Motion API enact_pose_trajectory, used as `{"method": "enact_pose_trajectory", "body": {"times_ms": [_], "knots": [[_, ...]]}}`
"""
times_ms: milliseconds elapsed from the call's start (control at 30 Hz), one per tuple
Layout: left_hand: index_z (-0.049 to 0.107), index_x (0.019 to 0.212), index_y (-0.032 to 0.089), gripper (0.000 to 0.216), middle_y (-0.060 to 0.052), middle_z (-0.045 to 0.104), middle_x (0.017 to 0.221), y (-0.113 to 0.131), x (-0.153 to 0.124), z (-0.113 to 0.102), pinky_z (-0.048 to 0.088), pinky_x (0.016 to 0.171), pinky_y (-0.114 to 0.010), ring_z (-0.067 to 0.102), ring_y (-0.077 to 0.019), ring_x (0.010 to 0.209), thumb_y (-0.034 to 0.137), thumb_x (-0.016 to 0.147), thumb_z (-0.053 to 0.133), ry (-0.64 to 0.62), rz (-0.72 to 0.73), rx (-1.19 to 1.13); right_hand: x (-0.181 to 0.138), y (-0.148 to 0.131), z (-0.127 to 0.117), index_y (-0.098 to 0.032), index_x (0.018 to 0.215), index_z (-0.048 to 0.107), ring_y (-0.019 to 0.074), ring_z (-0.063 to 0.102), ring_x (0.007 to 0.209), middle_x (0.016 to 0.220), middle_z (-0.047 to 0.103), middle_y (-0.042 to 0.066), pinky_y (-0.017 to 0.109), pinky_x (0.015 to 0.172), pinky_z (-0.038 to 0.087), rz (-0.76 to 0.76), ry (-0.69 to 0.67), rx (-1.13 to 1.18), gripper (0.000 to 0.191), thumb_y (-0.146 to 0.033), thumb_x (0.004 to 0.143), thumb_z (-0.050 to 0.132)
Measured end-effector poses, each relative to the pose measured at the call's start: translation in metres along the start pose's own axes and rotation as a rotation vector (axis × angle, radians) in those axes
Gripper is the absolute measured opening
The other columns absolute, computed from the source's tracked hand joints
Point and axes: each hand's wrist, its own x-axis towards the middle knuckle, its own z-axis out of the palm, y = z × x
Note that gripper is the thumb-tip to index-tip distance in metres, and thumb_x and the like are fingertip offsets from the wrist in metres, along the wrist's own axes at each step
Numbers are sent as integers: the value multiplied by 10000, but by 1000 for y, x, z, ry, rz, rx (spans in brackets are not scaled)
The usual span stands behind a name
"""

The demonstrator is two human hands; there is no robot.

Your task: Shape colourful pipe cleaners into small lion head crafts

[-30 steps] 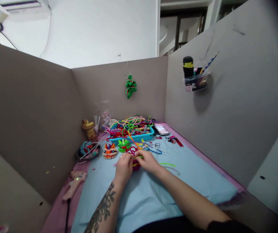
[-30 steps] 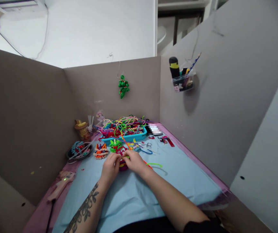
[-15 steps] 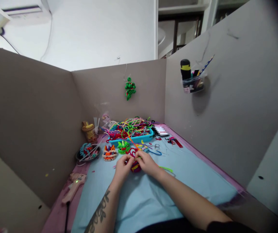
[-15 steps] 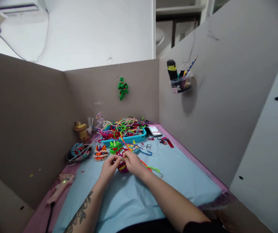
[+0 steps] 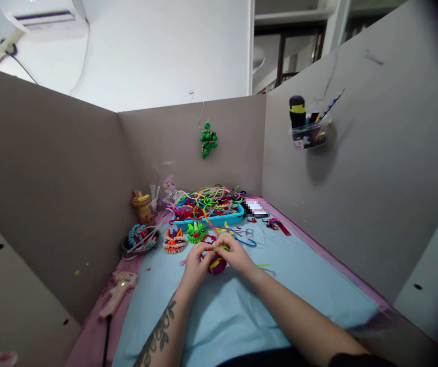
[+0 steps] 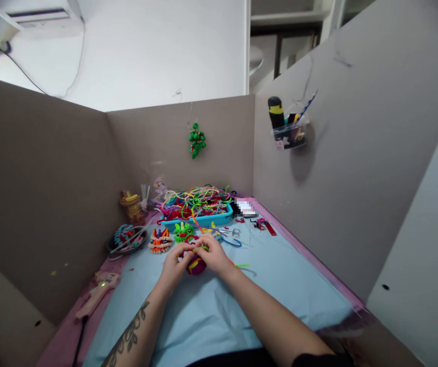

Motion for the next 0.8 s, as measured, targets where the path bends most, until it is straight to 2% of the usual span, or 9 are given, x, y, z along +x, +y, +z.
{"method": "enact_pose_trajectory", "body": {"times_ms": [167,333,600,800], "knots": [[695,904,192,221,-66,613,876,0,1,-5,433,800,-322,561,-189,866,324,768,581,-110,-4,-82,-1,3,-2,-192,712,629,155,506,848,857,458,16,310,820,407,-55,40,15,51,-203,743,591],[704,925,197,262,-45,569,819,-3,2,-8,421,774,-308,544,-179,825,370,748,616,-183,-41,-137,-2,2,-3,-210,730,669,156,507,885,882,444,17,316,847,413,-89,20,24,61,-219,749,612],[710,777,193,147,-31,557,751,6,0,-6,411,741,-303,527,-175,789,288,737,605,-126,-22,9,-2,0,-9,-220,750,684,157,506,903,908,453,26,309,844,423,-253,3,-73,75,-188,759,617],[685,684,202,99,-23,569,708,13,-1,-4,392,741,-316,522,-177,767,261,729,619,-64,49,156,-1,-7,-14,-200,722,633,151,505,857,875,466,24,297,803,423,-302,-49,-173,113,-123,774,570]]}}
